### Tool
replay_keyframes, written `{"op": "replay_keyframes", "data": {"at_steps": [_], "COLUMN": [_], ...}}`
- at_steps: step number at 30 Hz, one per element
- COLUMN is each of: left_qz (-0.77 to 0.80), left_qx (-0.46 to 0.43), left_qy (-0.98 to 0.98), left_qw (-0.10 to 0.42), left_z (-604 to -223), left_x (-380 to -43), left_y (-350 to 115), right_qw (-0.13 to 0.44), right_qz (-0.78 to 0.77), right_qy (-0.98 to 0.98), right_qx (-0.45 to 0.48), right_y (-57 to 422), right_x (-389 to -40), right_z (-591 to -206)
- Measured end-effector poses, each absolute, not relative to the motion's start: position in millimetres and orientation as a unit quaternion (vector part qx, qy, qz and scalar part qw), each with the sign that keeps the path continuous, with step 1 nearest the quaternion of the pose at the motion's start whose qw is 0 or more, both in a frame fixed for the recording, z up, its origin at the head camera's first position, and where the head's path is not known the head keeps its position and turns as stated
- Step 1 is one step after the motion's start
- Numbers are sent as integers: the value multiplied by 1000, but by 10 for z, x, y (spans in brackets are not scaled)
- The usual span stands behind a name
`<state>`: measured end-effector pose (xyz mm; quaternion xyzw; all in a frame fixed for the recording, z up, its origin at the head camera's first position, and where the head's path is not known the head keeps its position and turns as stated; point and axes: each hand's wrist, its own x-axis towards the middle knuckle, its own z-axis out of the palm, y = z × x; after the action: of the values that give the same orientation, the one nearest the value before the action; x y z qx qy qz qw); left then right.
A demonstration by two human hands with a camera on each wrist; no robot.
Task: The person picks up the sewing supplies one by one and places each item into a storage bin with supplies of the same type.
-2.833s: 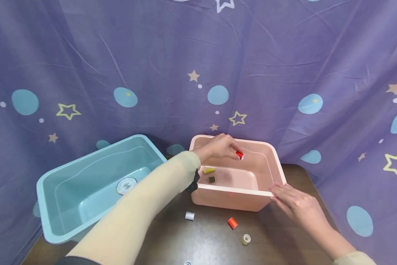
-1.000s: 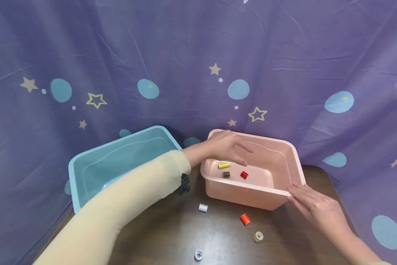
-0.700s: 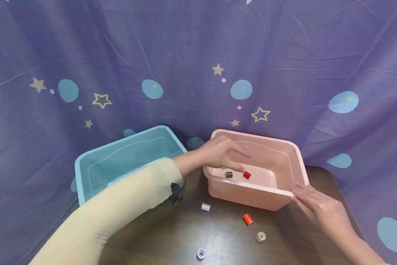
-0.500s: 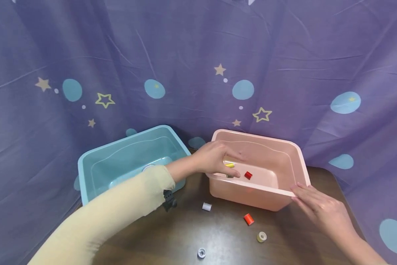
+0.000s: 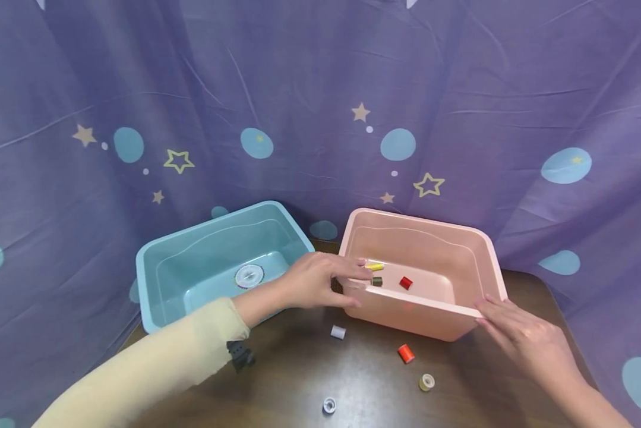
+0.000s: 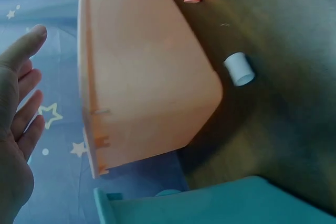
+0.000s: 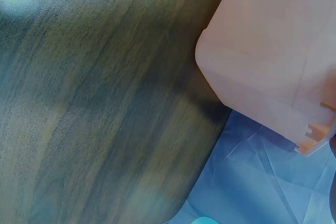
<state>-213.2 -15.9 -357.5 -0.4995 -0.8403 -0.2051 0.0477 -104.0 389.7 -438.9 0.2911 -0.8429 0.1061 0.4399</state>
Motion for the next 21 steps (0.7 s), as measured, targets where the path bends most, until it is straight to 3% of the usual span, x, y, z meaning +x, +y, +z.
{"op": "replay_keyframes", "data": {"at_steps": [11, 21], "left_qz": [-198, -200], "left_qx": [-537, -531], "left_qy": [-817, -821], "left_qw": [72, 60], "left_z": [-3927, -4310], "left_x": [-1820, -1759], "left_y": [-352, -465], "right_qw": [434, 424], "right_qz": [105, 106], "right_qy": [-849, -852], "right_qx": [283, 290], "right_y": [3930, 3918], "right_x": [-1034, -1051], "right_z": [-4390, -4383]}}
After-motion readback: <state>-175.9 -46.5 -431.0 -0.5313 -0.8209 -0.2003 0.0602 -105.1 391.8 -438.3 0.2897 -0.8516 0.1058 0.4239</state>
